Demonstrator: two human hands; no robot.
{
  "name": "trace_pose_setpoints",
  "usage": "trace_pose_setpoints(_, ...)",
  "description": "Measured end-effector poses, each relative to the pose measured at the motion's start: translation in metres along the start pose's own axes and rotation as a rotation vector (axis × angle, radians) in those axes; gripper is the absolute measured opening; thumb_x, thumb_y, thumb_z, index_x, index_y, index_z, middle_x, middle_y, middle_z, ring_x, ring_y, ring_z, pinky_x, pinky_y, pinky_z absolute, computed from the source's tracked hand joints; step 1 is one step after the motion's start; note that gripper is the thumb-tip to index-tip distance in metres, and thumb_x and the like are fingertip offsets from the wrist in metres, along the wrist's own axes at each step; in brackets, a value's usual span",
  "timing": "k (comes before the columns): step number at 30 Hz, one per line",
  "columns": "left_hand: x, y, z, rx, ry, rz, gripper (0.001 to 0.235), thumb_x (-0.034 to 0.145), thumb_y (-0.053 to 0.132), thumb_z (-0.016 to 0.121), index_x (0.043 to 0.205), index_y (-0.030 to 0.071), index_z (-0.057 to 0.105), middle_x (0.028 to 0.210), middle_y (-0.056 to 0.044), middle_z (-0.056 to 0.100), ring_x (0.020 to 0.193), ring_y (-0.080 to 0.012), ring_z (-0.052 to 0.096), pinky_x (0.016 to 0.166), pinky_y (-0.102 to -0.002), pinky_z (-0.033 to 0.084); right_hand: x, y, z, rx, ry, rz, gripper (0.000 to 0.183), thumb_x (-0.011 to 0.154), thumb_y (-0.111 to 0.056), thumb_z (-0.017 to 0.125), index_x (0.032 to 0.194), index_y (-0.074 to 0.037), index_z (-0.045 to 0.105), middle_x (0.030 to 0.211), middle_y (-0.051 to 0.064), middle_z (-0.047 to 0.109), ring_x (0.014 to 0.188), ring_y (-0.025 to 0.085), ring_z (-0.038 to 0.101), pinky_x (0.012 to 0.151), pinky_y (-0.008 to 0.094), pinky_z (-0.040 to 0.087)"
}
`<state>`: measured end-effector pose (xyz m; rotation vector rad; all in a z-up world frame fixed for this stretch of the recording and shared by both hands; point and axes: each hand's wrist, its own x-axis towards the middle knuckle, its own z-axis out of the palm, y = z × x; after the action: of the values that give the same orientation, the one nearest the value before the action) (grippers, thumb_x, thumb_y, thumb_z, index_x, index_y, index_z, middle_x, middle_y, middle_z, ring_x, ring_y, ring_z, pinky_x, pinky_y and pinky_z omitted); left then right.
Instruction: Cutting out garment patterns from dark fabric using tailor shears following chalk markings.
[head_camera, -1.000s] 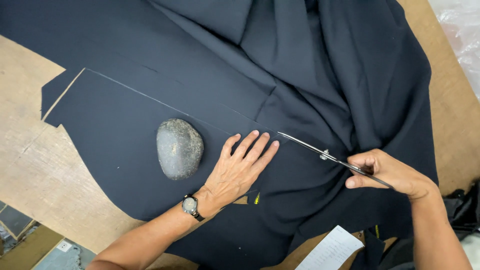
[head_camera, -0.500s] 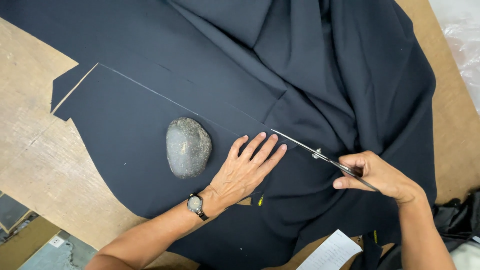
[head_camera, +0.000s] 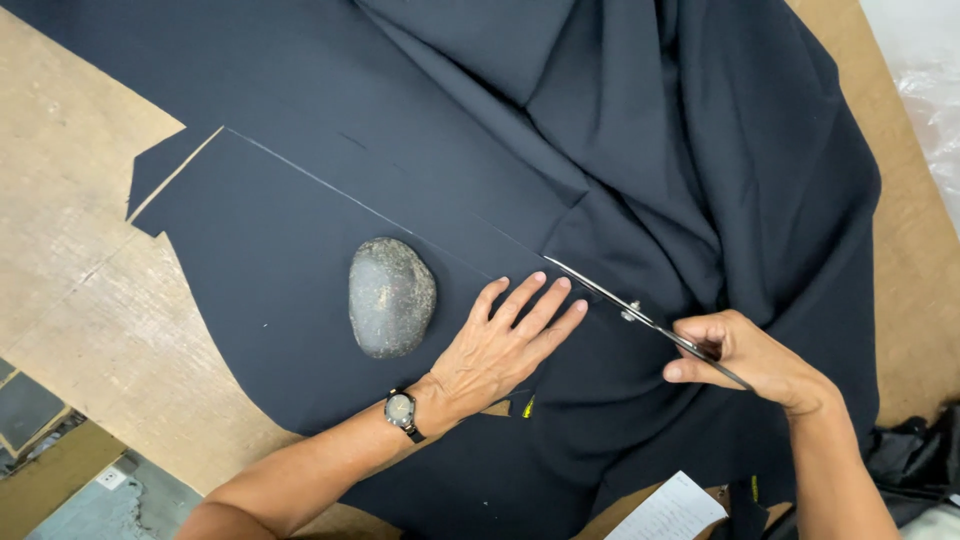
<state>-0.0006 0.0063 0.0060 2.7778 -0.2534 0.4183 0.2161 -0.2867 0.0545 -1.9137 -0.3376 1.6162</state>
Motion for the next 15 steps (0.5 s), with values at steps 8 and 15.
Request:
trace_pose_setpoints(8,-0.005,-0.001,0.005,-0.01,0.023,0.005,0.053,0.108,0.009,0.061,0.16,0.02,0.055,0.166,-0.009,0.046,0.146,-0.0317,0.057,0.113,-0.052,0.054,0.01,-0.025,0.016,-0.033,0.042,0.016,0.064,0.089,-0.02,0.096,0.07,-0.016,0.036,0.072,-0.006,0.028,0.065,0.009,0.025,0.057,0.03,0.019)
trace_pose_setpoints(15,-0.006,-0.001,0.005,-0.015,0.015,0.003,0.053,0.109,0.01,0.061,0.161,0.019,0.053,0.166,-0.009,0.046,0.147,-0.0326,0.056,0.114,-0.052,0.054,0.016,-0.02,0.017,-0.043,0.058,0.031,0.073,0.087,-0.021,0.099,0.071,-0.018,0.027,0.071,-0.007,0.024,0.065,0.009,0.021,0.057,0.031,0.017)
